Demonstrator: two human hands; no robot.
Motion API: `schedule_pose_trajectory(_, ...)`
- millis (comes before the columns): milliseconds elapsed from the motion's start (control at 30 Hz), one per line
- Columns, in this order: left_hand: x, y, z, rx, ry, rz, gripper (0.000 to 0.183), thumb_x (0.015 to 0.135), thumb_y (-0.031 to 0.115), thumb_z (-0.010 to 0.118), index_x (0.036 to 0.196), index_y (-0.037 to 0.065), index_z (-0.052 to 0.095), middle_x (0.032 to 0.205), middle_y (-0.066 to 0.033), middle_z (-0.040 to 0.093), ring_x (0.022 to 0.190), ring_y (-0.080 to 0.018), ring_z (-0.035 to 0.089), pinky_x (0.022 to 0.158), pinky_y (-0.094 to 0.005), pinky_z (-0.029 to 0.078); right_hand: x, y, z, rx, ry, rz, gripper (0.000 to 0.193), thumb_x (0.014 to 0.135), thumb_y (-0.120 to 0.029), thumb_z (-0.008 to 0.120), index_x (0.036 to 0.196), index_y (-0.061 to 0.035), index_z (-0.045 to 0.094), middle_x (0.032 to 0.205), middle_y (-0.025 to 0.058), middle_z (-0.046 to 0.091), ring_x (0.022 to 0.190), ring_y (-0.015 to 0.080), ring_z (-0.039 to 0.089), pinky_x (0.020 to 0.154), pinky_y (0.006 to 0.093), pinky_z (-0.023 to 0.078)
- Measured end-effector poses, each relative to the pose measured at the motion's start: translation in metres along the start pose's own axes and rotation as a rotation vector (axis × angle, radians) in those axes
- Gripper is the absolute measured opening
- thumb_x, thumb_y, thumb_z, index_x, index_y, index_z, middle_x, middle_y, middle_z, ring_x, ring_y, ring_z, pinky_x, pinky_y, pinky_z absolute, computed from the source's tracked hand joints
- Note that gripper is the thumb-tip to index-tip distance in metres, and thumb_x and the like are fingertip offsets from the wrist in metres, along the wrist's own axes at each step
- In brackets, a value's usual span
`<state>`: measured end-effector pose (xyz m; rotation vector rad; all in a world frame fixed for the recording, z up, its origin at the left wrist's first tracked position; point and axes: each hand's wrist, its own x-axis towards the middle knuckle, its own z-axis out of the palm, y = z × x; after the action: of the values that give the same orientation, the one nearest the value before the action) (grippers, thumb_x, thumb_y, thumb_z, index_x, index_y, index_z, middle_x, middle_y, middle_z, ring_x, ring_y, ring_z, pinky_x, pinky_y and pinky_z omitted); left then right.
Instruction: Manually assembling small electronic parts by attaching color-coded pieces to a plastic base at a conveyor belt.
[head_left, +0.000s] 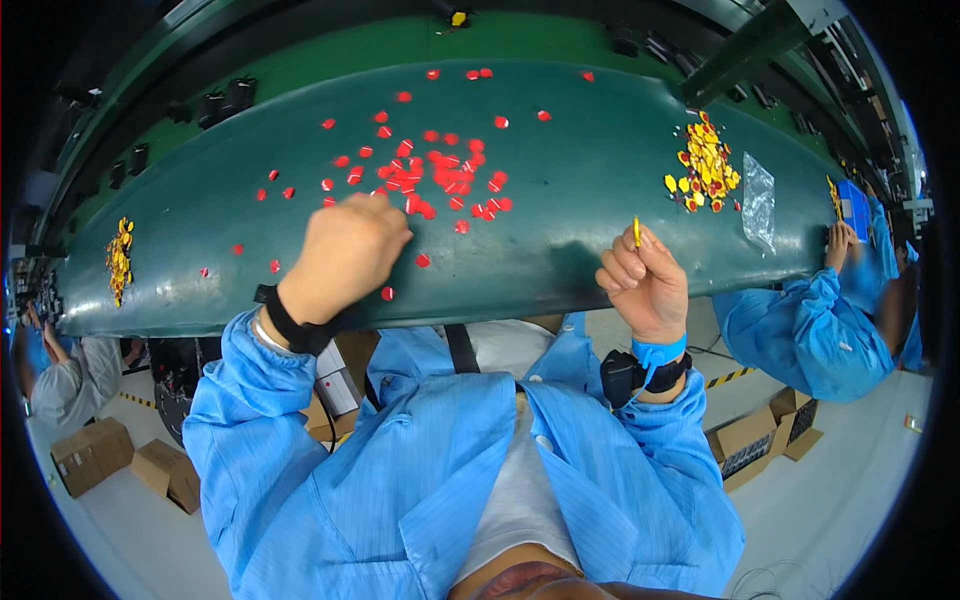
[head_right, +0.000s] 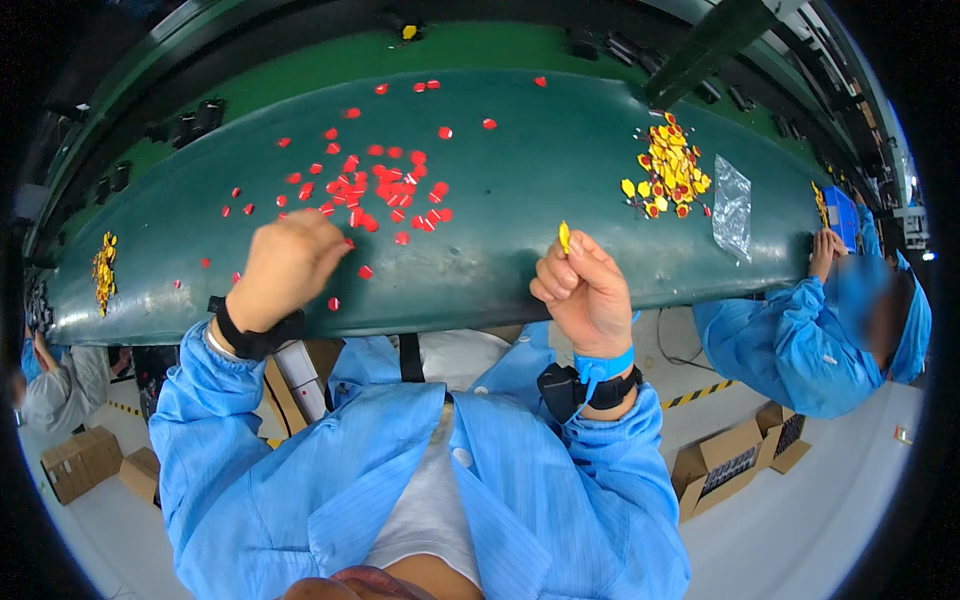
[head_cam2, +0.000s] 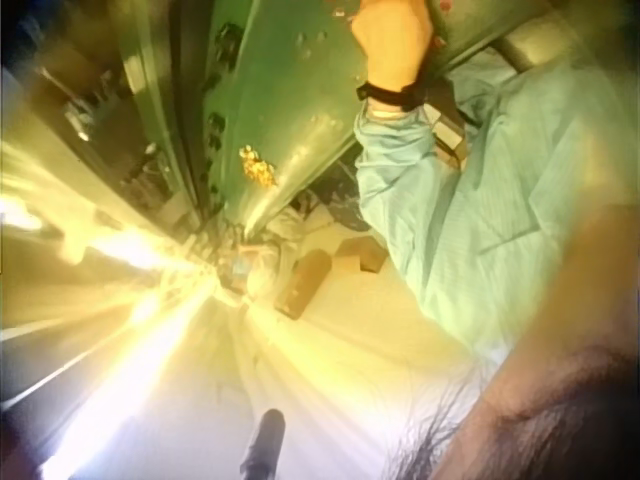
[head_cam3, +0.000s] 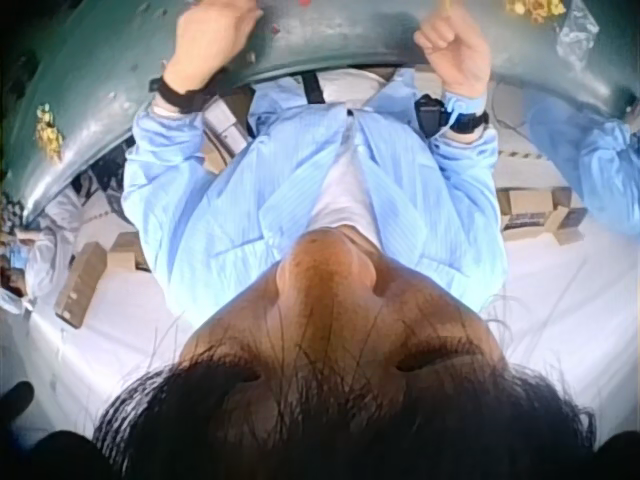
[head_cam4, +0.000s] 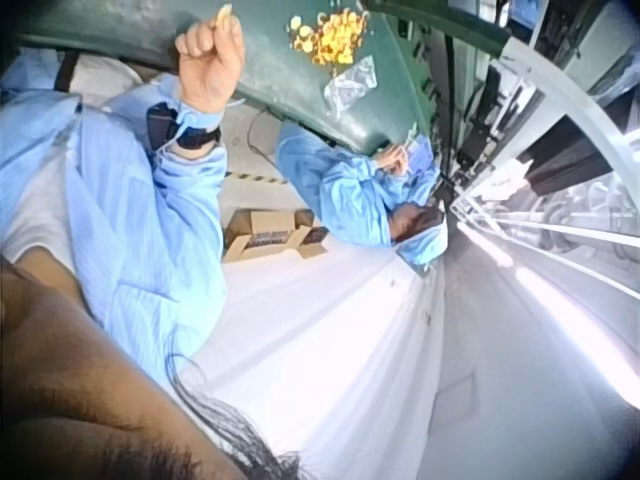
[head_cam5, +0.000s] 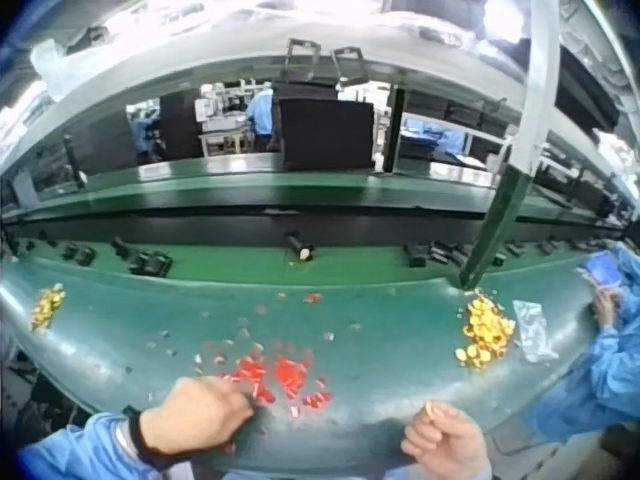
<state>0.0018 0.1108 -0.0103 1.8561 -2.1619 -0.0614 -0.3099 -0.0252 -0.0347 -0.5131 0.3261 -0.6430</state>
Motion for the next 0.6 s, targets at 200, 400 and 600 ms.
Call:
schedule_pose_trajectory(200, -0.019, -0.136, -0.026, -0.391, 0.477, -0.674, 0.012, 0.078, 0.009, 0.063, 0.085, 0.0, 0.067, 0.071, -0.0073, 0.064, 0.062, -0.0146, 0.059, 0.058, -0.0284, 0.046, 0.003, -0.004, -0.007, -0.04, 0.136, -0.031, 0.011, 0.095, -0.015, 0.049, 0.088, -0.0078, 0.051, 0.065, -0.0011, 0.039, 0.059, 0.0107, 0.036, 0.056, 0.0269, 0.031)
schedule_pose_trajectory(400, -0.019, -0.292, -0.042, -0.24, 0.747, -1.126, 0.02, 0.077, 0.017, 0.066, 0.089, 0.001, 0.069, 0.079, -0.01, 0.069, 0.073, -0.0189, 0.066, 0.068, -0.0304, 0.051, 0.02, -0.001, -0.023, -0.193, 0.244, -0.108, 0.013, 0.095, -0.018, 0.052, 0.085, -0.0088, 0.05, 0.064, -0.0006, 0.041, 0.057, 0.0107, 0.037, 0.054, 0.0273, 0.032)
schedule_pose_trajectory(600, -0.022, -0.381, -0.054, 0.037, 0.758, -1.314, 0.033, 0.081, 0.028, 0.057, 0.095, 0.001, 0.069, 0.095, -0.0213, 0.067, 0.096, -0.0375, 0.063, 0.085, -0.0419, 0.048, 0.031, 0.005, -0.032, -0.244, 0.367, -0.121, 0.013, 0.094, -0.017, 0.054, 0.084, -0.009, 0.05, 0.062, -0.0003, 0.041, 0.056, 0.0108, 0.037, 0.052, 0.0273, 0.031)
